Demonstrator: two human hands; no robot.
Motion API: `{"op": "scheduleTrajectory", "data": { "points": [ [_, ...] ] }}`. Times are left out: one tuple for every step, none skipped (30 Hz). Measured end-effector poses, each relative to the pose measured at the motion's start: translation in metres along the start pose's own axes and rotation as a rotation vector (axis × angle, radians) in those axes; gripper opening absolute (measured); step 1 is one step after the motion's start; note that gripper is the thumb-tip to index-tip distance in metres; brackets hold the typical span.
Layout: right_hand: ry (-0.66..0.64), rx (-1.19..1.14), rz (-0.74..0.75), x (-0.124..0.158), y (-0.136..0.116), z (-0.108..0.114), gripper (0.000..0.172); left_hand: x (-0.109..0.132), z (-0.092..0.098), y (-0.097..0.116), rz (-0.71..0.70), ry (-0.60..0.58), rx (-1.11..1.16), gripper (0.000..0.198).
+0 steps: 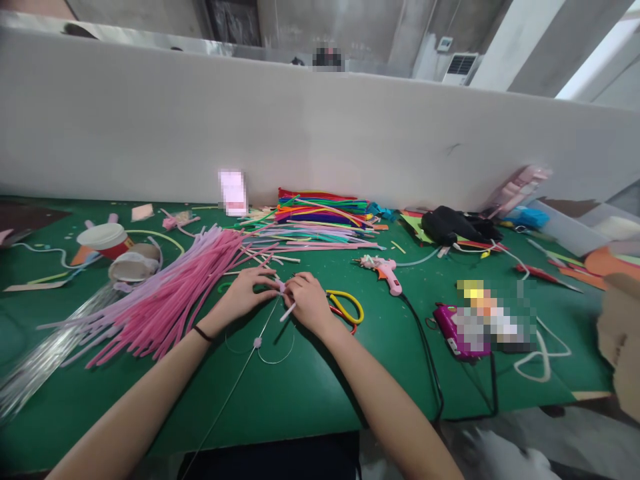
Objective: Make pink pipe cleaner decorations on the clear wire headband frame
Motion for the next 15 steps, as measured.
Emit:
{"op": "scheduleTrajectory", "data": {
  "points": [
    [0.000,-0.003,0.000,0.000,0.000,0.000,0.007,0.000,0.001,0.000,0.020,0.003,-0.008,0.008],
    [0.000,-0.006,-0.001,0.000,0.000,0.000,0.007,0.001,0.004,0.000,0.035,0.023,-0.041,0.006],
    [-0.001,-0.010,-0.003,0.000,0.000,0.000,0.007,0.002,0.008,0.000,0.039,0.058,-0.092,0.005],
    [0.000,-0.013,-0.007,0.000,0.001,0.000,0.006,0.003,0.013,0.002,0.031,0.099,-0.151,0.008],
    [0.000,-0.018,-0.013,0.000,0.002,0.000,0.006,0.005,0.017,0.004,0.013,0.130,-0.203,0.013],
    [0.000,-0.022,-0.019,-0.001,0.003,-0.001,0.005,0.006,0.018,0.006,-0.008,0.143,-0.241,0.018],
    [-0.002,-0.025,-0.025,-0.001,0.004,-0.001,0.004,0.008,0.019,0.007,-0.022,0.142,-0.266,0.020],
    [-0.004,-0.028,-0.029,-0.001,0.004,-0.002,0.004,0.009,0.018,0.006,-0.022,0.135,-0.282,0.019],
    [-0.005,-0.029,-0.031,-0.001,0.005,-0.002,0.004,0.009,0.018,0.003,-0.010,0.127,-0.290,0.016],
    [-0.007,-0.031,-0.031,-0.001,0.005,-0.003,0.004,0.010,0.017,0.000,0.007,0.123,-0.291,0.013],
    [-0.009,-0.032,-0.028,-0.001,0.005,-0.003,0.004,0.009,0.016,-0.002,0.022,0.121,-0.282,0.011],
    [-0.010,-0.033,-0.023,-0.001,0.005,-0.003,0.004,0.009,0.015,-0.004,0.030,0.118,-0.264,0.011],
    [-0.010,-0.034,-0.020,-0.001,0.005,-0.003,0.004,0.007,0.014,-0.005,0.028,0.114,-0.236,0.010],
    [-0.010,-0.035,-0.018,-0.001,0.005,-0.003,0.004,0.006,0.012,-0.005,0.018,0.106,-0.199,0.009],
    [-0.012,-0.036,-0.017,0.000,0.005,-0.003,0.004,0.004,0.010,-0.005,0.008,0.096,-0.157,0.008]
  ]
}}
Point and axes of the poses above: each hand's wrist, its own x-axis away from the middle knuckle, its own z-axis out of the back of the hand, y = z × x, the point moved 8 cm from there along -x, towards the middle knuckle, and after that the axes turned 7 degrees about -z, right-handed, at the moved point
